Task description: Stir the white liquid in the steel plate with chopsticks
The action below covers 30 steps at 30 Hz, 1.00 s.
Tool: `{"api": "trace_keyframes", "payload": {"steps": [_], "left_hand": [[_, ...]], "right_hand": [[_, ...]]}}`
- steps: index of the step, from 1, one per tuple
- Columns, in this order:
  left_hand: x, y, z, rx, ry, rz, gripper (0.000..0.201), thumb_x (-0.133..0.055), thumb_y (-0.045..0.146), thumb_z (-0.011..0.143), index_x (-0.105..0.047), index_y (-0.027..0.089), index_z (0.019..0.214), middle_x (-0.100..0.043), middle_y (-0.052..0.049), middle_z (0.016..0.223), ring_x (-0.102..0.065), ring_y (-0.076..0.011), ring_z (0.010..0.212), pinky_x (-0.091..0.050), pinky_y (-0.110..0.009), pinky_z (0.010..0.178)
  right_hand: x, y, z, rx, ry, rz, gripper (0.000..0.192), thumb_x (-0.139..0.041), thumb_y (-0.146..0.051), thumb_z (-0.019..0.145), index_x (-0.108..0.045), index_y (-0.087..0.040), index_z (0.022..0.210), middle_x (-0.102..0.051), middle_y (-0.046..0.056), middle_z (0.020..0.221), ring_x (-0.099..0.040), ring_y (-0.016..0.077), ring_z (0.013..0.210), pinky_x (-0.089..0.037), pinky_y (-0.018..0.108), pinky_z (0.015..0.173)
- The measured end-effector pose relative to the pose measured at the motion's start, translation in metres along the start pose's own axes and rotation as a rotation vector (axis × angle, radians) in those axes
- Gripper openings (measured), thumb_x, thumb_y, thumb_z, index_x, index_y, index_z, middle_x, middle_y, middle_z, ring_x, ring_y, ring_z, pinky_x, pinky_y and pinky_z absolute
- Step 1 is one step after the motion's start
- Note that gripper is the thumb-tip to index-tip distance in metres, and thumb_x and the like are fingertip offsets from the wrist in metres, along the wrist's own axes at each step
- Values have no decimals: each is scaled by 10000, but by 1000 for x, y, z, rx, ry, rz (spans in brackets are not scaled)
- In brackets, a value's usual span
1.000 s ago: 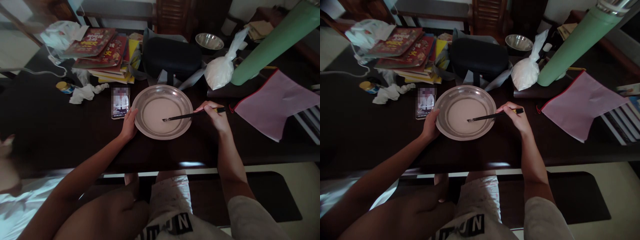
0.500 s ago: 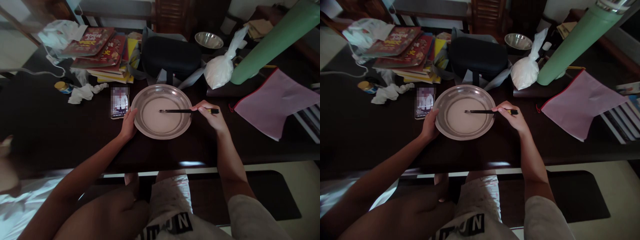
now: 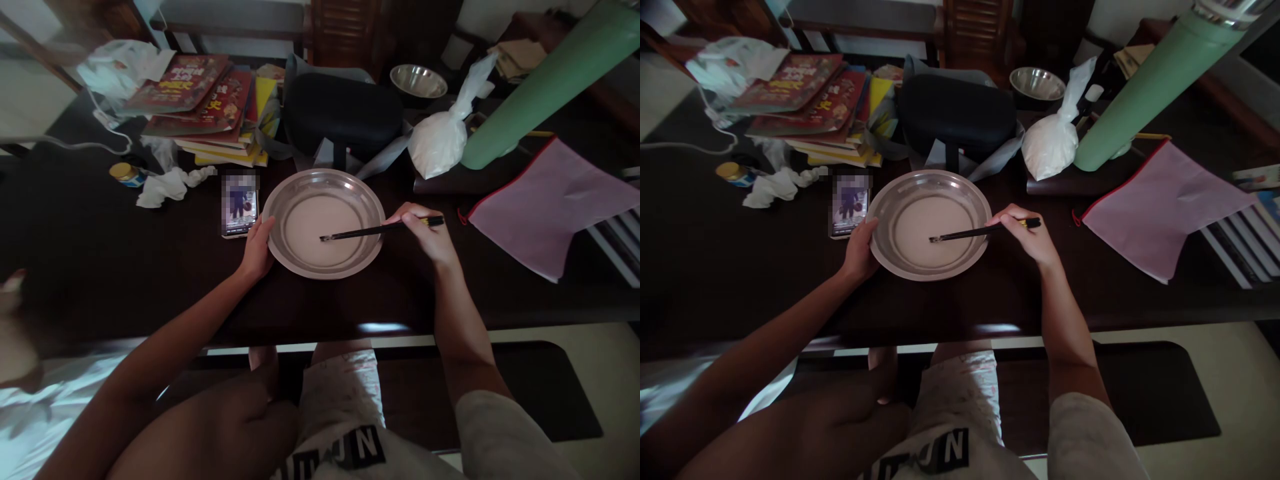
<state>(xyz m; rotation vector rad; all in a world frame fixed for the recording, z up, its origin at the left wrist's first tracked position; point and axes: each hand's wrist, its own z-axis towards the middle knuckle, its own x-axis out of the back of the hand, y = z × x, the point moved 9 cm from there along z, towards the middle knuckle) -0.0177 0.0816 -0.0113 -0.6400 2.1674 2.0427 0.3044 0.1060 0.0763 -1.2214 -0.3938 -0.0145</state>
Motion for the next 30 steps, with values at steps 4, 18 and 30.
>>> {"api": "trace_keyframes", "payload": {"steps": [4,18,30], "left_hand": [[1,2,-1,0,25,8,286,-765,439,750,-655,209,880,-751,-46,937,-718,-264,994,-595,-339,827],[1,2,-1,6,16,3,300,-777,445,752,-664,205,890,-747,-49,919,-716,-270,1017,-597,-342,834],[1,0,0,14,16,-7,297,-764,418,766,-669,202,946,-744,-52,907,-709,-282,1056,-599,-354,854]], "right_hand": [[-3,-1,0,16,-23,-55,245,-643,-489,909,-801,-301,905,-798,17,930,-731,211,951,-543,409,927],[5,2,-1,-3,51,8,253,-624,-465,929,-795,-296,852,-788,2,851,-736,189,855,-558,376,856],[0,3,0,-3,-22,9,243,-628,-459,928,-803,-297,883,-793,9,890,-742,198,901,-558,384,884]]}}
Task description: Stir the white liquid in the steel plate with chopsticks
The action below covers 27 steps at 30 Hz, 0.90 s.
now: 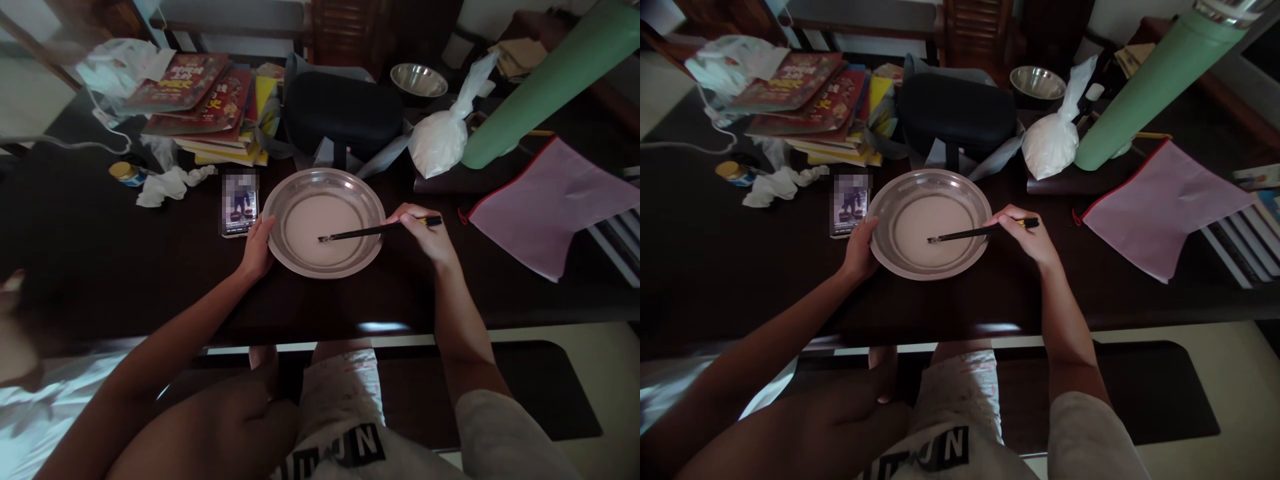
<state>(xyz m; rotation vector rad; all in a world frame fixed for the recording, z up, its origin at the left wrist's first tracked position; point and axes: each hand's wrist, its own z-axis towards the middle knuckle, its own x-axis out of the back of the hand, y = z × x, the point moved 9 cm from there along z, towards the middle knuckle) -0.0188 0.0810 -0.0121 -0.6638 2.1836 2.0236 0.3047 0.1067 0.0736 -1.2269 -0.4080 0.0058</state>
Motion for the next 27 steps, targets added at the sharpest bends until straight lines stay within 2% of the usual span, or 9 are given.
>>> {"api": "trace_keyframes", "payload": {"steps": [2,7,11,13,16,21,25,27], "left_hand": [[0,-2,1,-1,-4,-12,312,-750,427,779,-673,199,977,-747,-50,926,-711,-276,1051,-594,-360,871],[-1,-1,1,-14,-21,-5,279,-748,414,777,-672,195,931,-747,-39,908,-713,-264,1035,-594,-345,860],[-1,2,0,-17,-13,31,294,-742,431,784,-674,201,953,-752,-43,939,-719,-267,1006,-601,-364,845],[0,2,0,-16,-14,48,293,-733,439,795,-674,207,963,-751,-41,944,-718,-267,1005,-601,-365,837],[0,2,0,-16,-19,54,286,-730,442,799,-673,208,954,-744,-40,931,-711,-271,1021,-600,-365,830],[1,1,0,-9,-16,38,309,-750,438,779,-673,202,964,-746,-45,939,-707,-279,1040,-596,-372,853],[-1,4,0,-30,-15,33,267,-740,419,787,-671,196,917,-743,-49,921,-698,-285,1076,-595,-365,861],[-1,4,0,-24,-16,29,248,-740,407,786,-673,199,903,-747,-47,925,-702,-280,1068,-599,-363,857]], "right_hand": [[-2,-1,0,17,-25,-24,216,-645,-448,919,-806,-304,912,-797,10,934,-738,197,946,-548,386,925],[9,0,0,24,94,0,260,-629,-469,925,-801,-285,863,-780,10,830,-740,193,845,-570,373,838],[-1,0,0,25,-8,-32,242,-642,-481,912,-805,-302,901,-796,13,912,-737,206,924,-561,400,910],[2,-1,0,28,21,-44,230,-648,-471,911,-805,-304,912,-796,11,918,-736,204,927,-558,398,913],[10,-2,0,22,99,1,250,-630,-463,926,-800,-291,862,-779,4,827,-735,188,834,-565,371,836],[-1,0,1,5,-21,-25,237,-645,-463,916,-805,-288,913,-796,18,932,-737,202,941,-548,386,917],[8,0,0,20,74,22,239,-630,-448,930,-800,-292,865,-781,3,846,-739,190,862,-555,373,860],[4,0,0,21,40,28,247,-622,-450,934,-801,-294,867,-783,3,847,-737,190,858,-554,370,846]]}}
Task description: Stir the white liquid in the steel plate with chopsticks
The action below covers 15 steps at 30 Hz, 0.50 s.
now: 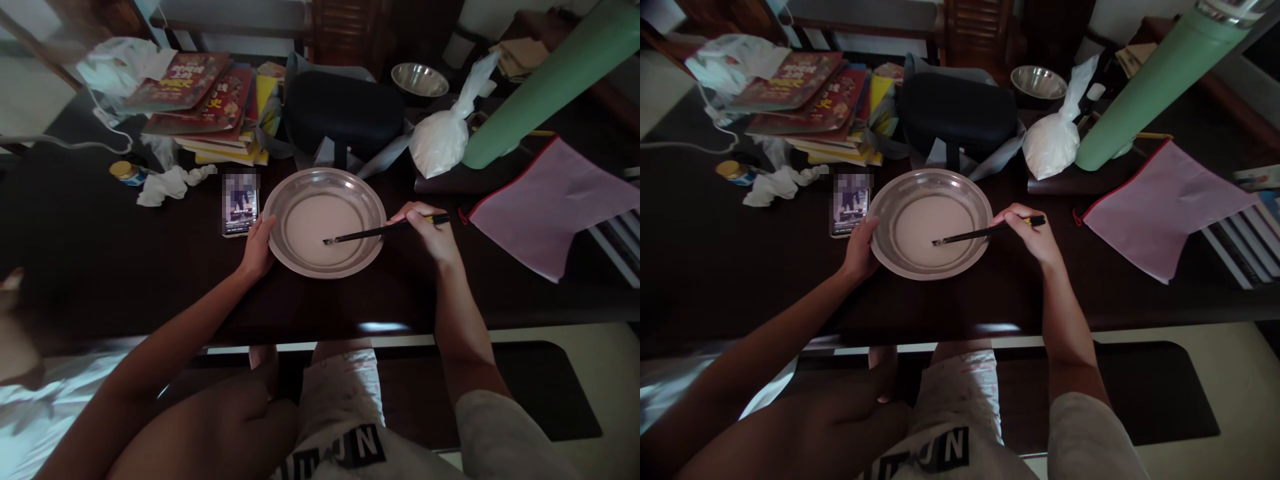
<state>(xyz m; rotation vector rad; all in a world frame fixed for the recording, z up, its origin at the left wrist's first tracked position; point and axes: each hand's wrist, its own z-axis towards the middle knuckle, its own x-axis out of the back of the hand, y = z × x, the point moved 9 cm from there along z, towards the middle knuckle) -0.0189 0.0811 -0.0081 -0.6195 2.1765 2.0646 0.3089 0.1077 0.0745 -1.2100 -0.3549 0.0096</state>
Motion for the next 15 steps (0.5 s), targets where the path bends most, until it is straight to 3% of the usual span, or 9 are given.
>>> {"api": "trace_keyframes", "payload": {"steps": [3,8,12,15], "left_hand": [[0,-1,-1,21,4,-4,256,-742,409,786,-680,205,928,-755,-45,950,-712,-270,1036,-604,-366,851],[-1,0,-1,16,-6,4,255,-734,410,792,-677,202,928,-758,-47,963,-714,-272,1040,-599,-369,861],[1,-2,0,17,-4,7,286,-746,432,787,-670,204,943,-758,-48,991,-714,-272,1044,-595,-376,883],[0,-2,0,13,-11,8,295,-747,441,791,-667,209,954,-757,-47,983,-711,-275,1052,-598,-383,886]], "right_hand": [[-8,0,0,-4,-79,-34,218,-643,-443,923,-808,-300,918,-793,11,929,-734,200,937,-541,386,913],[3,-1,0,4,36,7,235,-626,-441,934,-802,-299,870,-771,1,829,-728,184,837,-549,363,834],[-9,-1,0,-9,-85,-40,226,-639,-452,923,-805,-301,910,-792,9,916,-727,198,924,-540,385,897],[-2,-2,0,0,-9,-59,225,-647,-454,917,-804,-294,900,-790,9,908,-728,197,917,-540,390,905]]}}
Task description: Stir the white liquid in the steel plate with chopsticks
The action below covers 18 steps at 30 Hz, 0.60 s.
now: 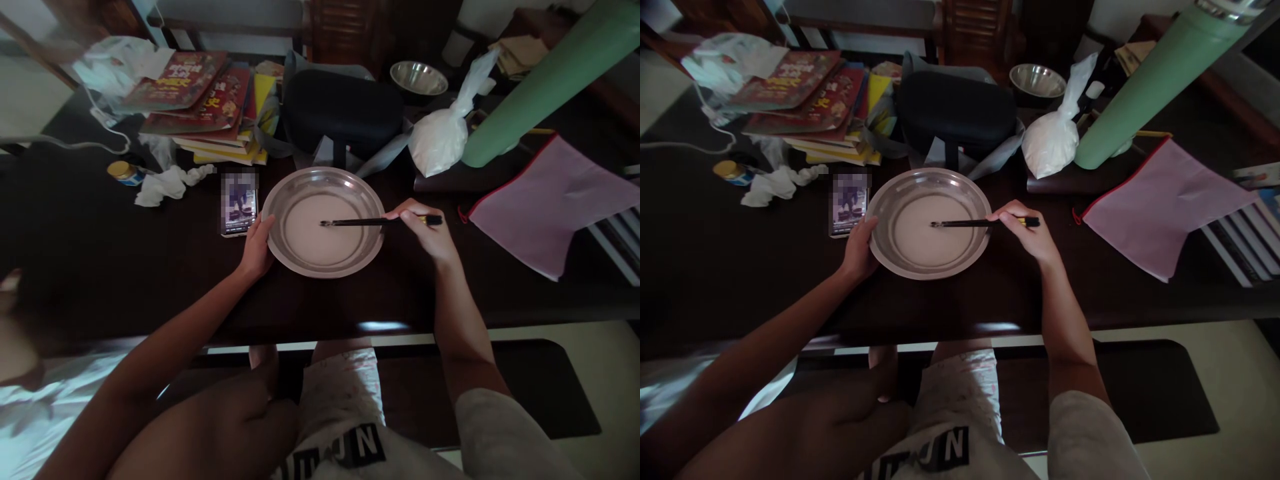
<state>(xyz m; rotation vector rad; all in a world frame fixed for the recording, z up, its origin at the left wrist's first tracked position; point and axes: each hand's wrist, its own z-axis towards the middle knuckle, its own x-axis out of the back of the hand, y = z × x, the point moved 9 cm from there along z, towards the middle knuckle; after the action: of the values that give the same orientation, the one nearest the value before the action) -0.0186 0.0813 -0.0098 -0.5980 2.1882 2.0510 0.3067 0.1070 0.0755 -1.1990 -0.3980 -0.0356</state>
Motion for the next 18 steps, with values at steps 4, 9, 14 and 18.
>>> {"api": "trace_keyframes", "payload": {"steps": [4,9,14,18], "left_hand": [[-2,1,0,-2,-17,6,264,-725,425,806,-656,209,941,-748,-48,961,-704,-285,1072,-602,-398,889],[-2,1,0,-3,1,4,241,-713,407,808,-649,209,930,-744,-47,963,-711,-272,1049,-602,-389,886],[-3,2,-1,4,3,-8,217,-720,396,798,-653,215,898,-749,-42,938,-714,-267,1033,-606,-370,861],[-2,2,-1,1,5,-9,244,-738,414,788,-652,216,901,-747,-40,929,-716,-267,1027,-601,-356,848]], "right_hand": [[4,1,0,-6,40,53,271,-623,-475,926,-797,-284,847,-776,5,818,-729,189,828,-555,372,828],[-3,1,0,-4,-34,3,231,-645,-464,916,-802,-295,910,-790,13,925,-731,200,937,-542,390,921],[4,1,-1,-18,36,39,268,-623,-484,923,-795,-291,855,-774,7,827,-731,195,841,-565,385,848],[-5,1,-1,-19,-50,-10,231,-647,-471,911,-804,-301,914,-790,14,929,-728,207,951,-548,405,937]]}}
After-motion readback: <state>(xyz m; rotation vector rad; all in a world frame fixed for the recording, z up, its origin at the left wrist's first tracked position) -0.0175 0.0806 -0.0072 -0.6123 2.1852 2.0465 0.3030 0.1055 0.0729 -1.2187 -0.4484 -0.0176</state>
